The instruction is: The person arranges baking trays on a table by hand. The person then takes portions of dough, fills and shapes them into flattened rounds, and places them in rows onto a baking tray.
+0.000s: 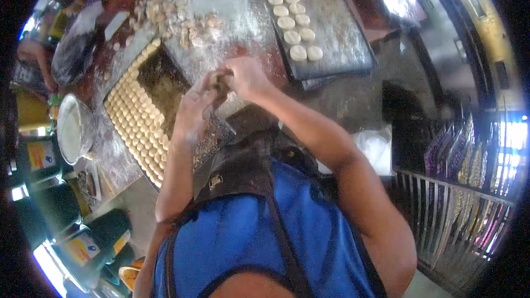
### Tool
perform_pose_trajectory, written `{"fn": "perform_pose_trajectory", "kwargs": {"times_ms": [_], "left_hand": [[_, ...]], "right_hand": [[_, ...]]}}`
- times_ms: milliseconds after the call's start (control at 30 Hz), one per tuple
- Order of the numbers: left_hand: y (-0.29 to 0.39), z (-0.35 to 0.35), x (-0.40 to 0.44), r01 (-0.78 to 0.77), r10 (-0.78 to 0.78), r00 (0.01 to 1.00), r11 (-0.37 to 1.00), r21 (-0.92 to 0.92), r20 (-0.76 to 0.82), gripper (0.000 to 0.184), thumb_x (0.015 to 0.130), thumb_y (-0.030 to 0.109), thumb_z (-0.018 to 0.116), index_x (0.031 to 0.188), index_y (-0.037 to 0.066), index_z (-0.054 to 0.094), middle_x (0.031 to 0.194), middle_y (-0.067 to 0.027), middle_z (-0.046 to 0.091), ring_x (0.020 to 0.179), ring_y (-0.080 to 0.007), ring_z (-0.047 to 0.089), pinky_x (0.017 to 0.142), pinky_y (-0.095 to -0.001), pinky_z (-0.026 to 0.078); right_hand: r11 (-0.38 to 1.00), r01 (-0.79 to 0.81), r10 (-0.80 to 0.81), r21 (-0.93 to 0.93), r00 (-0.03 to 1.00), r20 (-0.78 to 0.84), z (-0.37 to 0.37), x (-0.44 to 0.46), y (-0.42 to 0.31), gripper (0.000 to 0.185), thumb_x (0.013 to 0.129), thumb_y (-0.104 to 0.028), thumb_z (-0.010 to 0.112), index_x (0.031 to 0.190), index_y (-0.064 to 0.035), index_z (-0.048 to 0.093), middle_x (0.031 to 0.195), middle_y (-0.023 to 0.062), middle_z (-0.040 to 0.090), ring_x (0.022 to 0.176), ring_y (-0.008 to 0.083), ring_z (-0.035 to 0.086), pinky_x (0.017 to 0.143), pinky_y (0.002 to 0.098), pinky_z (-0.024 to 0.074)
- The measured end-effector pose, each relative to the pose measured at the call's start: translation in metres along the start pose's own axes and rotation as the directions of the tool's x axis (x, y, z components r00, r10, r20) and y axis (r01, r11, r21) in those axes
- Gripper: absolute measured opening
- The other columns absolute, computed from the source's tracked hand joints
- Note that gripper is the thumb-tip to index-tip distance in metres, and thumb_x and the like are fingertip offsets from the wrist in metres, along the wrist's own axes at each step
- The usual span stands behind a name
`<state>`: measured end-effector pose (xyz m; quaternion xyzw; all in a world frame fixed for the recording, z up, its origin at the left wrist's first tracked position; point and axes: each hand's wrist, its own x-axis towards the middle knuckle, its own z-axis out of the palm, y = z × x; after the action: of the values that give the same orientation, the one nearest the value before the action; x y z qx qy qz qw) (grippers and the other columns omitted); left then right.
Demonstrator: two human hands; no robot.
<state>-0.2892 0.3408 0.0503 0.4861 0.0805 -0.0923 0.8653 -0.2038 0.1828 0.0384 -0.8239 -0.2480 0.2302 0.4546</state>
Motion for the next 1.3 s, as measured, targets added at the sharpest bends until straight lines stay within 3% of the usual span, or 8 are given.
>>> {"fn": "perform_pose_trajectory", "kwargs": {"times_ms": [267,333,400,433,700,767,900,1300], "left_hand": [[-0.038,0.008,0.056,-0.039,0.195,0.943,0.871,0.490,-0.271,0.026,0.092,-0.003,0.052,0.111,0.000,0.069,0.086,-0.0103,0.072,0.071,-0.0142,0.068,0.064,-0.0270,0.058],[-0.042,0.013,0.064,0.229,0.023,0.948,0.646,0.728,-0.318,0.027,0.092,0.001,0.055,0.116,0.002,0.067,0.084,-0.0095,0.072,0.062,-0.0141,0.064,0.054,-0.0265,0.056],[-0.068,-0.011,0.084,-0.051,0.292,0.957,0.185,0.982,-0.005,0.032,0.094,0.009,0.058,0.125,0.010,0.064,0.083,-0.0086,0.071,0.054,-0.0122,0.060,0.045,-0.0251,0.052],[-0.061,-0.016,0.089,0.130,0.115,0.978,0.328,0.936,-0.176,0.045,0.090,0.024,0.068,0.132,0.012,0.060,0.098,-0.0139,0.073,0.082,-0.0209,0.069,0.074,-0.0364,0.055],[-0.044,0.027,0.116,0.471,-0.182,0.879,0.486,0.736,-0.441,0.044,0.089,0.015,0.068,0.132,0.010,0.060,0.123,-0.0161,0.064,0.091,-0.0231,0.068,0.085,-0.0348,0.056],[-0.081,0.031,0.116,0.417,0.024,0.907,0.088,0.905,-0.421,0.044,0.086,0.009,0.069,0.129,0.001,0.060,0.127,-0.0140,0.062,0.109,-0.0264,0.063,0.094,-0.0355,0.051],[-0.117,0.011,0.103,0.151,0.556,0.788,0.241,0.959,-0.264,0.045,0.068,-0.008,0.069,0.113,-0.001,0.068,0.112,-0.0174,0.065,0.102,-0.0297,0.064,0.087,-0.0370,0.053],[-0.097,0.011,0.074,0.092,0.326,0.927,0.288,0.953,-0.187,0.032,0.084,0.001,0.065,0.115,0.007,0.069,0.116,-0.0189,0.066,0.111,-0.0334,0.063,0.099,-0.0413,0.047]], "right_hand": [[0.990,0.090,-0.113,-0.112,0.967,-0.230,0.000,0.017,0.038,0.025,0.086,-0.003,0.065,0.110,-0.0015,0.070,0.102,0.0167,0.072,0.086,0.0237,0.070,0.078,0.0339,0.0548],[0.993,-0.116,0.113,-0.019,0.985,-0.133,-0.018,0.033,0.059,0.026,0.087,-0.005,0.065,0.112,-0.0019,0.070,0.104,0.0160,0.072,0.091,0.0232,0.070,0.082,0.0331,0.0538],[0.993,-0.054,0.050,0.101,0.998,0.042,-0.035,0.039,0.079,0.029,0.088,-0.008,0.064,0.117,-0.0043,0.068,0.110,0.0155,0.071,0.100,0.0235,0.068,0.088,0.0338,0.0522],[0.924,-0.142,0.068,0.356,0.975,0.213,-0.047,0.038,0.075,0.039,0.085,-0.008,0.067,0.124,-0.0069,0.065,0.117,0.0149,0.068,0.106,0.0242,0.066,0.092,0.0354,0.0507],[0.945,0.318,-0.300,-0.075,0.935,0.189,-0.070,0.054,0.118,0.037,0.079,-0.004,0.071,0.115,-0.0074,0.067,0.104,0.0154,0.062,0.102,0.0344,0.061,0.086,0.0439,0.0520],[0.957,0.261,-0.222,-0.126,0.940,0.257,-0.055,0.056,0.138,0.034,0.079,-0.003,0.069,0.114,-0.0062,0.066,0.107,0.0157,0.060,0.104,0.0348,0.061,0.086,0.0442,0.0518],[0.949,0.296,-0.289,-0.108,0.955,0.073,-0.055,0.060,0.131,0.032,0.078,-0.004,0.070,0.109,-0.0069,0.068,0.097,0.0129,0.062,0.100,0.0330,0.060,0.085,0.0419,0.0510],[0.718,0.245,0.103,-0.651,0.888,0.449,-0.053,0.075,0.062,0.036,0.088,-0.029,0.066,0.118,-0.0094,0.063,0.087,0.0117,0.068,0.081,0.0348,0.067,0.074,0.0424,0.0540]]}}
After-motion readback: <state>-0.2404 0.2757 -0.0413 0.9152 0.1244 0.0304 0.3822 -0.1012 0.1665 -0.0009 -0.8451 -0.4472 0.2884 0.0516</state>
